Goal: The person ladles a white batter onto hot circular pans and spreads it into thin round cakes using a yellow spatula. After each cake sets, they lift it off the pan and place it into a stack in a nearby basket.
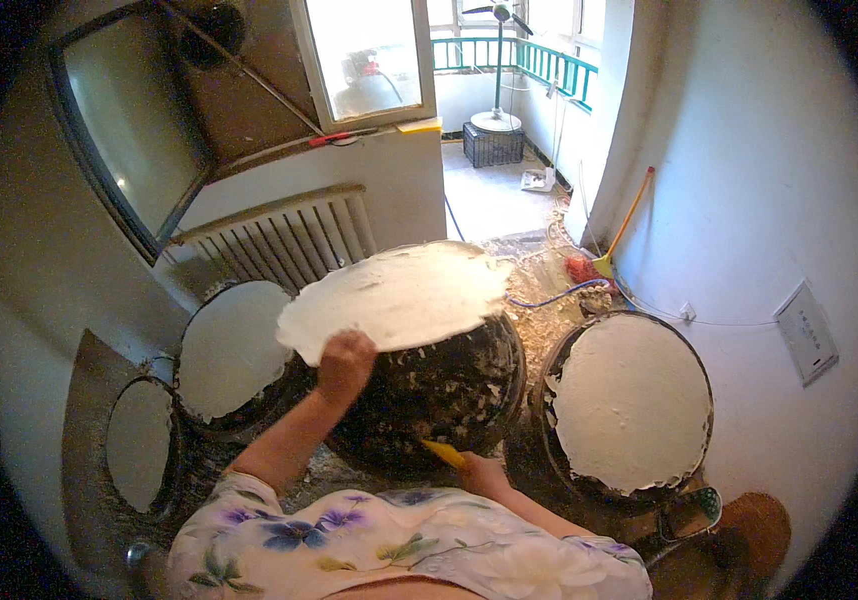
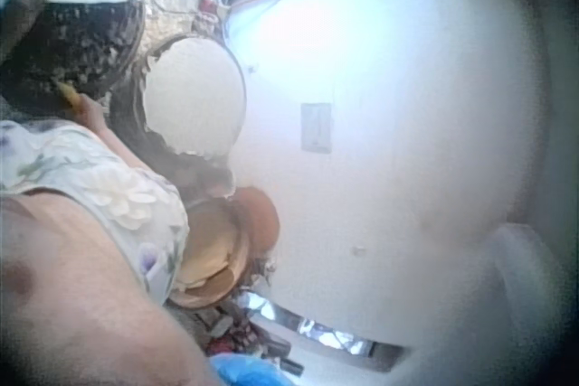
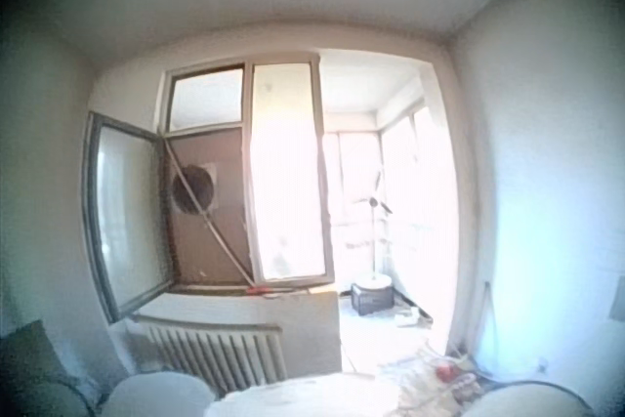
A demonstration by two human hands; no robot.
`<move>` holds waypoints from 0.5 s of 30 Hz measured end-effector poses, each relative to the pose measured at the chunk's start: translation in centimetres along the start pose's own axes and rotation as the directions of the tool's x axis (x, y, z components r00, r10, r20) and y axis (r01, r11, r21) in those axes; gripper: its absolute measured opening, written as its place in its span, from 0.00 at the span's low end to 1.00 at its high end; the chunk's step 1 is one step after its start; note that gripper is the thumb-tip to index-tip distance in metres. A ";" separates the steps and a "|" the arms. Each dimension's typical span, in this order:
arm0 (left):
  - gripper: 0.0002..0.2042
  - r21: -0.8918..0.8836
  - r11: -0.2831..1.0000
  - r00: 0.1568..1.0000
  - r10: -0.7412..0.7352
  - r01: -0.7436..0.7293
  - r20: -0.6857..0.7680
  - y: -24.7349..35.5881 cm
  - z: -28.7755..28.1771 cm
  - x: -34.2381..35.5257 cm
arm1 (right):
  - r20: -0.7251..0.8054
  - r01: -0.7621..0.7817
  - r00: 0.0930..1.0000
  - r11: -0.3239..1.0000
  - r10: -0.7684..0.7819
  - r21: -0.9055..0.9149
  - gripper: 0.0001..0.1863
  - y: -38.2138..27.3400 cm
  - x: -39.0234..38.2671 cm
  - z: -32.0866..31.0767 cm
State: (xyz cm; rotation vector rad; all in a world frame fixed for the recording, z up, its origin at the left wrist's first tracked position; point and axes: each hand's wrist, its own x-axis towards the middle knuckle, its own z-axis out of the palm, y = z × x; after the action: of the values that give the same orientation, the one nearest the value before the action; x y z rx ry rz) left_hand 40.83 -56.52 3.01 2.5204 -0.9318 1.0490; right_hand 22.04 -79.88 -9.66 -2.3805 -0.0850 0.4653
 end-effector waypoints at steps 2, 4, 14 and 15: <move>0.04 -0.063 0.998 0.994 0.030 -0.024 0.103 1.8 1.8 -2.1 | -0.103 -0.039 0.994 0.996 0.048 0.081 0.20 0.1 -0.2 -0.3; 0.03 -0.128 0.992 0.977 0.049 -0.022 0.209 3.5 3.8 -4.7 | -0.173 -0.088 0.979 0.988 0.109 0.124 0.22 0.4 -0.7 -0.2; 0.05 -0.287 0.948 0.882 0.011 0.141 0.470 7.8 4.2 -19.3 | -0.314 0.034 0.949 0.973 0.040 0.228 0.41 3.4 -8.4 8.9; 0.05 -0.302 0.942 0.891 0.005 0.148 0.454 8.3 3.3 -20.1 | -0.305 0.014 0.950 0.971 0.062 0.241 0.42 4.0 -9.0 10.1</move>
State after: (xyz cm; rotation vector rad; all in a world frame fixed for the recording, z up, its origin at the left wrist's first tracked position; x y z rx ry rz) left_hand 26.48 -55.02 -13.61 2.5177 -1.0146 0.2439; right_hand 9.80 -78.21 -16.51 -2.1866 0.1380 0.0980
